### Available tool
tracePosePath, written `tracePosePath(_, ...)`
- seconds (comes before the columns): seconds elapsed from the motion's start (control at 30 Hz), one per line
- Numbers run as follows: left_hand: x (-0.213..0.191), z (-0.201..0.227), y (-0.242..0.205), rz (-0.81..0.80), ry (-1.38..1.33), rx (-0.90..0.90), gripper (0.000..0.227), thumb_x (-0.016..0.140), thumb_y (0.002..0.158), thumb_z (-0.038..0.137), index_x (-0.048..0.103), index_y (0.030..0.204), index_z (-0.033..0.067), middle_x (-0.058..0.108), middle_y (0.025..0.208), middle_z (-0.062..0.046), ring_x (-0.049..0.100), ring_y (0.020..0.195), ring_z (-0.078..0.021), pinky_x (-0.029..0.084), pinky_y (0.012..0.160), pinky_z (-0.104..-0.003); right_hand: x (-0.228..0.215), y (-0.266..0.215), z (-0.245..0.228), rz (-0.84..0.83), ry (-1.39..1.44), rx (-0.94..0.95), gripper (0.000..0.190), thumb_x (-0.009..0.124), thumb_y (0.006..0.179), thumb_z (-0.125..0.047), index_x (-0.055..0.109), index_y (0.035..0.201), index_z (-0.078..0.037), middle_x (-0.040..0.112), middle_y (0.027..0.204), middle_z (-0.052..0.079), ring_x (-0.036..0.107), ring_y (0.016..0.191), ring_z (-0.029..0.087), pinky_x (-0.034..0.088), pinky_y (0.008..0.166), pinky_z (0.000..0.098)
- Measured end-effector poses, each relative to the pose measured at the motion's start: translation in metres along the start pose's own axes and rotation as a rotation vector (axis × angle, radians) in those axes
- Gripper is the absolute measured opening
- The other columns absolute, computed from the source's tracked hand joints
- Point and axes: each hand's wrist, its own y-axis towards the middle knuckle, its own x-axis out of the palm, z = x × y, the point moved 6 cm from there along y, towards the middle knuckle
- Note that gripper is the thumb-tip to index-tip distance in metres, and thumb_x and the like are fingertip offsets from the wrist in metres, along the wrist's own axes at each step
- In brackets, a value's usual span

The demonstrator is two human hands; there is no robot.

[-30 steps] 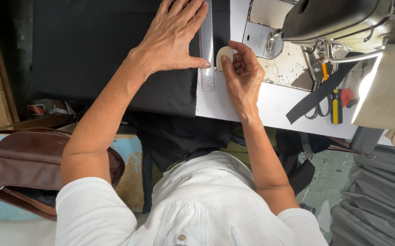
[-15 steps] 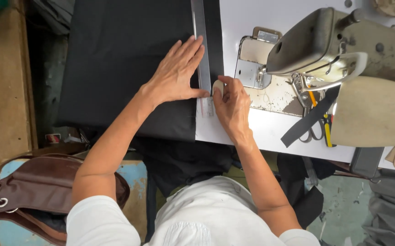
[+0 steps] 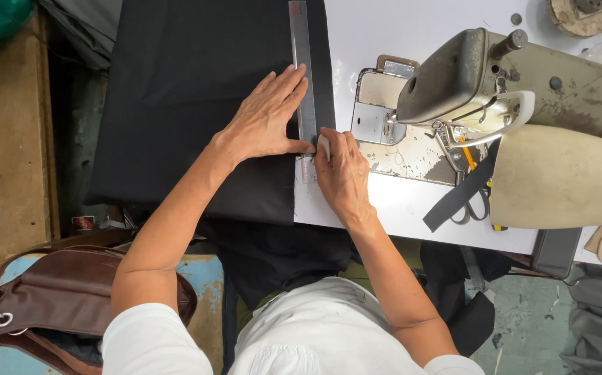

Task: Measuring, marking with chalk, and cutting black fabric on a sewing table using a ruler and scissors.

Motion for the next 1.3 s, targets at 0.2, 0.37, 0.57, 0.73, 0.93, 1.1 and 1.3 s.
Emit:
tracePosePath(0.2, 0.001, -0.002, 0.001, -0.013, -0.007, -0.017, 0.128, 0.081, 0.088, 0.075, 0.025, 0.167, -0.009, 0.019, 0.178, -0.026, 0.019, 0.166, -0.0368, 0.016, 0.135, -0.051, 0.001, 0.0, 0.002, -0.009, 0.013, 0.022, 0.029, 0.066, 0.107, -0.009, 0.06, 0.135, -0.009, 0.061, 0.102, 0.008, 0.062, 0.081, 0.025, 0.05, 0.055, 0.0405)
tracePosePath(0.37, 0.001, -0.003, 0.002, -0.017, 0.008, -0.02, 0.128, 0.079, 0.088, 0.077, 0.027, 0.167, -0.0088, 0.02, 0.177, -0.025, 0.019, 0.165, -0.0362, 0.016, 0.135, -0.051, 0.0, 0.0, 0.003, 0.007, 0.02, 0.007, 0.028, 0.067, 0.106, -0.006, 0.061, 0.133, -0.008, 0.061, 0.1, 0.007, 0.06, 0.076, 0.023, 0.05, 0.055, 0.04)
tracePosePath(0.57, 0.001, -0.002, 0.003, -0.015, 0.002, -0.029, 0.129, 0.081, 0.087, 0.076, 0.027, 0.166, -0.0097, 0.02, 0.177, -0.026, 0.021, 0.165, -0.0357, 0.016, 0.135, -0.051, -0.001, 0.0, 0.005, -0.006, 0.035, -0.002, 0.03, 0.068, 0.105, -0.005, 0.061, 0.134, -0.008, 0.058, 0.094, 0.006, 0.057, 0.077, 0.021, 0.049, 0.055, 0.0392)
tracePosePath(0.73, 0.008, -0.003, 0.007, 0.0, 0.062, -0.015, 0.129, 0.079, 0.085, 0.079, 0.034, 0.164, -0.0126, 0.025, 0.176, -0.026, 0.021, 0.164, -0.0373, 0.013, 0.135, -0.053, -0.005, 0.001, 0.005, -0.042, 0.074, 0.028, 0.026, 0.067, 0.107, -0.007, 0.061, 0.133, -0.006, 0.053, 0.089, 0.004, 0.057, 0.076, 0.02, 0.049, 0.059, 0.0374)
tracePosePath(0.93, 0.005, -0.002, 0.01, 0.047, 0.118, 0.001, 0.131, 0.083, 0.078, 0.08, 0.043, 0.159, -0.0148, 0.034, 0.172, -0.029, 0.028, 0.163, -0.0393, 0.009, 0.134, -0.057, 0.007, 0.05, 0.018, -0.044, 0.088, 0.071, 0.026, 0.068, 0.104, -0.007, 0.062, 0.129, -0.008, 0.065, 0.092, 0.008, 0.064, 0.07, 0.021, 0.053, 0.064, 0.038)
tracePosePath(1.1, 0.002, 0.0, 0.012, 0.068, 0.154, -0.012, 0.137, 0.086, 0.07, 0.086, 0.049, 0.156, -0.0142, 0.041, 0.17, -0.03, 0.036, 0.161, -0.0377, 0.003, 0.132, -0.063, 0.019, 0.133, 0.023, 0.014, 0.173, -0.001, 0.016, 0.06, 0.107, -0.013, 0.065, 0.12, -0.005, 0.057, 0.071, 0.001, 0.055, 0.061, 0.015, 0.048, 0.065, 0.0361)
tracePosePath(1.3, 0.005, 0.0, 0.016, 0.043, 0.177, -0.027, 0.138, 0.084, 0.069, 0.089, 0.051, 0.156, -0.0123, 0.04, 0.17, -0.028, 0.032, 0.162, -0.034, 0.0, 0.132, -0.062, 0.043, 0.193, 0.052, 0.052, 0.25, -0.089, 0.018, 0.067, 0.095, 0.001, 0.071, 0.112, -0.004, 0.056, 0.064, -0.001, 0.052, 0.057, 0.012, 0.049, 0.064, 0.0338)
